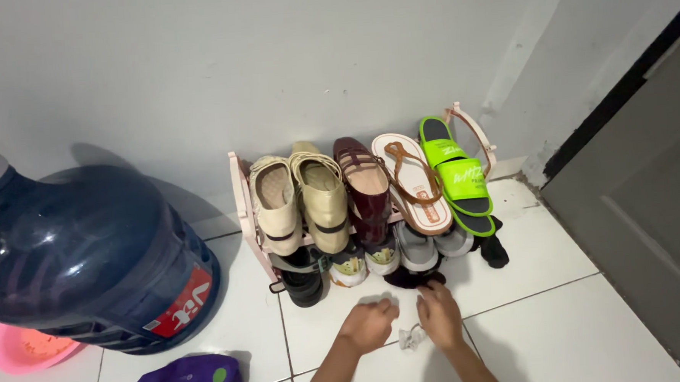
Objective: Clean different types of shoes and organize them on a shoe rack.
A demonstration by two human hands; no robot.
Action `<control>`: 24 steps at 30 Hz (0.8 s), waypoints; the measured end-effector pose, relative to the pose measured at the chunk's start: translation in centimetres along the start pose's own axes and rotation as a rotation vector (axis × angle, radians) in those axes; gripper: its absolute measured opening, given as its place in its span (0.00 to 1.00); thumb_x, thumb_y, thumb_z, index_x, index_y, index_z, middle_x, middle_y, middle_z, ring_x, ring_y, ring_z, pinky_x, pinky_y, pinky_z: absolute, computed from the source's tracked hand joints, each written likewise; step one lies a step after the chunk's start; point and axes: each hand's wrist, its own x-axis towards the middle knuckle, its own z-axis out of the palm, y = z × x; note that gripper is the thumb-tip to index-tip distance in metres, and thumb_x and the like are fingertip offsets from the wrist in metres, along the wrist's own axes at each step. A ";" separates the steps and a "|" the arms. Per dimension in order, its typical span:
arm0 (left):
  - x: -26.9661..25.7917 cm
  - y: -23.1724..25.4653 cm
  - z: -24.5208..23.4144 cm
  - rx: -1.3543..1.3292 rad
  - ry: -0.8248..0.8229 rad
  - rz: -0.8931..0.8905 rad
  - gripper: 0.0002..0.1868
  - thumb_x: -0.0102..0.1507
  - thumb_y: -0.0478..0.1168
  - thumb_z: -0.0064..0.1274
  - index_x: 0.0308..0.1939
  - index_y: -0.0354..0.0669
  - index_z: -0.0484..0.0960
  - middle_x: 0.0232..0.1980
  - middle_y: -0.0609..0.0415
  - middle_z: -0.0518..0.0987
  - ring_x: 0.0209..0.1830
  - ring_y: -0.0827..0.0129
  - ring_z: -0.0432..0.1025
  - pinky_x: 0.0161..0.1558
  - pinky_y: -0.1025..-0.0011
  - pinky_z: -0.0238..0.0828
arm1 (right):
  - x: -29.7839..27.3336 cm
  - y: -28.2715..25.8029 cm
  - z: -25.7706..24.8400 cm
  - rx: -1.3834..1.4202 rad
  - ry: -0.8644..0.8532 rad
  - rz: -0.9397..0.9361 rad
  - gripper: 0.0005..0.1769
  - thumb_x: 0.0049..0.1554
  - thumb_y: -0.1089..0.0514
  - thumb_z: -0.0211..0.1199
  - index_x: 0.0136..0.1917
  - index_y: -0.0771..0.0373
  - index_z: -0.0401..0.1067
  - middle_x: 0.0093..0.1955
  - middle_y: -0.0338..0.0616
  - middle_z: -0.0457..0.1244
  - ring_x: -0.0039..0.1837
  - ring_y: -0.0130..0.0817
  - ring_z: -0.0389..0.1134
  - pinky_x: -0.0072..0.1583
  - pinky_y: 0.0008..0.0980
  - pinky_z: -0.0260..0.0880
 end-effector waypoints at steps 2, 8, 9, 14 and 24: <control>-1.1 -0.9 1.7 0.010 -0.208 -0.026 0.08 0.59 0.33 0.52 0.42 0.43 0.79 0.46 0.48 0.79 0.40 0.52 0.77 0.43 0.56 0.75 | 1.2 -0.2 0.2 -0.092 0.006 -0.240 0.18 0.52 0.59 0.62 0.57 0.61 0.74 0.60 0.56 0.65 0.56 0.53 0.66 0.57 0.45 0.69; -1.8 -2.2 1.9 -0.077 -0.334 -0.069 0.07 0.57 0.34 0.52 0.39 0.44 0.80 0.47 0.47 0.79 0.41 0.50 0.77 0.43 0.54 0.74 | 4.5 0.8 1.8 -0.266 -0.273 -0.195 0.35 0.48 0.55 0.67 0.69 0.63 0.70 0.63 0.59 0.61 0.54 0.58 0.66 0.52 0.50 0.69; -1.9 -2.4 2.1 -0.078 -0.337 -0.067 0.07 0.57 0.34 0.52 0.39 0.44 0.80 0.47 0.47 0.79 0.41 0.50 0.77 0.43 0.54 0.74 | 4.8 2.1 2.7 -0.266 -0.273 -0.192 0.35 0.48 0.55 0.67 0.69 0.63 0.70 0.63 0.59 0.61 0.54 0.58 0.66 0.52 0.50 0.69; -2.5 -3.9 4.6 -0.099 -0.327 -0.099 0.07 0.57 0.33 0.51 0.39 0.43 0.80 0.49 0.45 0.78 0.42 0.48 0.77 0.44 0.54 0.74 | 4.7 9.8 5.3 -0.321 -0.241 -0.163 0.23 0.50 0.52 0.66 0.58 0.61 0.72 0.58 0.54 0.64 0.55 0.53 0.68 0.56 0.49 0.72; -1.7 -3.4 6.5 0.022 -0.211 -0.110 0.23 0.52 0.34 0.53 0.52 0.40 0.79 0.64 0.39 0.70 0.64 0.43 0.64 0.58 0.50 0.64 | 9.9 12.2 -2.6 -0.402 -0.026 0.316 0.36 0.46 0.42 0.73 0.64 0.56 0.69 0.59 0.49 0.66 0.66 0.50 0.66 0.66 0.49 0.69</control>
